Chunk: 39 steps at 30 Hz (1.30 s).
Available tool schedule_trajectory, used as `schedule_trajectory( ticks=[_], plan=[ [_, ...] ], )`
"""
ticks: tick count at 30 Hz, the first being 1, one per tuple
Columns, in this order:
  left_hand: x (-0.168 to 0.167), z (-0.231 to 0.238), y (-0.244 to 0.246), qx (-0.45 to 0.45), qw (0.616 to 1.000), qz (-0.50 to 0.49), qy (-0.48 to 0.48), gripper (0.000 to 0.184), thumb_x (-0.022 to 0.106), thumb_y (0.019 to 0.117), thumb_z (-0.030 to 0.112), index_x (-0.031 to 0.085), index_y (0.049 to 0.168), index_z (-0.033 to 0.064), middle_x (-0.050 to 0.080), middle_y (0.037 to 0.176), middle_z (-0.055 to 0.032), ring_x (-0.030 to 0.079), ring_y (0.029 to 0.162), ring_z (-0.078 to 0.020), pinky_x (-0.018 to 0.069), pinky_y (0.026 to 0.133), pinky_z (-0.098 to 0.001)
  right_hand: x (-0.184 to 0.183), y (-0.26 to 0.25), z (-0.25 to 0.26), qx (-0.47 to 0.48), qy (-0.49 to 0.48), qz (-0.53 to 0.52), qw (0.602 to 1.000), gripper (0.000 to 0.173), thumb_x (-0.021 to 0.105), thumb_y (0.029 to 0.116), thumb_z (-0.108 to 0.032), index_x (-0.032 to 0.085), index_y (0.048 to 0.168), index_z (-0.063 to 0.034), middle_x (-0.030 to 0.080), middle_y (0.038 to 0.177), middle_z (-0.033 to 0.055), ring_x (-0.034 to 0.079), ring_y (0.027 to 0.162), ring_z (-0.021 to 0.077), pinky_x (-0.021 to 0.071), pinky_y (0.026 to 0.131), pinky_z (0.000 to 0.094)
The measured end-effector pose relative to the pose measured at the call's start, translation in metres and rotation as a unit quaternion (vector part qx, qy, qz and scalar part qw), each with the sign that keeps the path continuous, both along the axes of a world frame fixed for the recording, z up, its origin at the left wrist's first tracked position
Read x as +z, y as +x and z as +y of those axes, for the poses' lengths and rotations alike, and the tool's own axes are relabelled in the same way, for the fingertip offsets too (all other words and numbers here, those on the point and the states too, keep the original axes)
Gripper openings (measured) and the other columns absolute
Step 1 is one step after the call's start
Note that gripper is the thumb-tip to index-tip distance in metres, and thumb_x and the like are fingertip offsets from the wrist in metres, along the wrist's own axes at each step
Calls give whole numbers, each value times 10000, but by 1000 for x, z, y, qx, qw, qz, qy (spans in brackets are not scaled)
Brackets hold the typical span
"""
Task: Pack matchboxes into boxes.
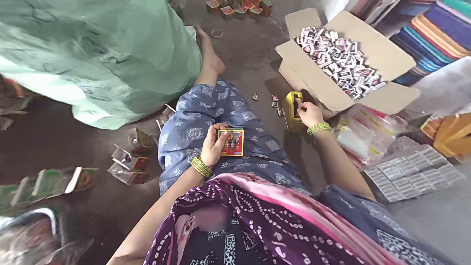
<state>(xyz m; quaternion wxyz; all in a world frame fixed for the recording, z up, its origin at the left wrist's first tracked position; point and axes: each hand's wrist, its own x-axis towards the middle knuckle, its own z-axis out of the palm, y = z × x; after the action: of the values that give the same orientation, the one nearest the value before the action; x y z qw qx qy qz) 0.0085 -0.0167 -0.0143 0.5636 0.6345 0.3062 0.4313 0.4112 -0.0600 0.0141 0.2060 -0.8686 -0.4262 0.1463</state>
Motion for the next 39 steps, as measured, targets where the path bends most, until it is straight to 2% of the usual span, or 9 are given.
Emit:
schedule_trajectory(
  ticks=[7, 13, 16, 18, 20, 27, 32, 36, 39],
  plan=[
    [-1, 2, 1, -11, 1000, 4, -1, 241, 481, 1050, 158, 479, 1225, -8, 608, 1276, -108, 682, 1010, -129, 602, 868, -323, -39, 47, -17, -37, -63, 140, 987, 439, 547, 1071, -294, 579, 1402, -8, 575, 1425, 243, 506, 1378, 379, 359, 1156, 582],
    [-2, 3, 1, -9, 1000, 1, 0, 233, 484, 1047, 148, 484, 1223, -5, 605, 1288, -111, 677, 1033, -137, 597, 875, -324, -43, 47, -18, -94, 9, 196, 976, 512, 817, 889, -291, 666, 1285, -4, 627, 1330, 248, 561, 1292, 390, 414, 1107, 591],
    [-4, 3, 1, -9, 1000, -4, 3, 234, 483, 1049, 150, 486, 1228, 0, 607, 1292, -108, 680, 1029, -142, 602, 871, -333, -44, 48, -18, -135, 24, 236, 962, 457, 824, 878, -289, 705, 1250, -51, 689, 1213, 178, 646, 1077, 294, 512, 961, 508],
    [-3, 2, 1, -8, 1000, -3, 2, 235, 481, 1053, 153, 484, 1233, 1, 608, 1288, -104, 682, 1019, -139, 605, 865, -333, -41, 47, -22, -146, 35, 264, 953, 341, 795, 907, -293, 728, 1177, -94, 696, 988, 58, 557, 753, 122, 493, 717, 340],
    [-2, 1, 0, -6, 1000, -7, 0, 235, 483, 1057, 149, 484, 1240, 2, 612, 1286, -101, 686, 1015, -141, 608, 863, -335, -38, 45, -30, -142, 41, 283, 948, 275, 783, 915, -281, 749, 1126, -108, 692, 898, 8, 494, 644, 60, 453, 626, 277],
    [-2, 0, -1, -2, 1000, -3, 5, 237, 494, 1044, 153, 495, 1239, 18, 626, 1260, -81, 684, 1000, -121, 602, 863, -318, -25, 24, -62, -103, -72, 261, 957, 434, 710, 973, -368, 697, 1266, -49, 690, 1270, 152, 628, 1207, 257, 452, 1076, 471],
    [-1, -1, -3, -3, 1000, -5, 2, 252, 501, 1045, 156, 496, 1253, 16, 620, 1277, -88, 687, 1002, -129, 606, 861, -324, -30, 20, -62, -90, -107, 234, 962, 523, 660, 998, -431, 636, 1369, -64, 625, 1372, 200, 558, 1316, 322, 399, 1125, 516],
    [0, -2, -3, -3, 1000, -4, 4, 249, 499, 1048, 162, 496, 1257, 28, 629, 1253, -76, 691, 982, -124, 608, 843, -316, -42, 18, -58, -104, -50, 179, 977, 367, 760, 941, -331, 744, 1192, -64, 689, 1260, 183, 607, 1238, 321, 434, 1088, 528],
    [0, -3, -3, -1, 1000, 2, 1, 242, 496, 1049, 159, 505, 1261, 43, 630, 1243, -70, 690, 968, -126, 608, 834, -319, -39, 16, -53, -80, -145, 48, 985, 340, 725, 936, -322, 751, 1147, -56, 701, 1199, 216, 627, 1196, 392, 456, 1032, 617]
  ],
)
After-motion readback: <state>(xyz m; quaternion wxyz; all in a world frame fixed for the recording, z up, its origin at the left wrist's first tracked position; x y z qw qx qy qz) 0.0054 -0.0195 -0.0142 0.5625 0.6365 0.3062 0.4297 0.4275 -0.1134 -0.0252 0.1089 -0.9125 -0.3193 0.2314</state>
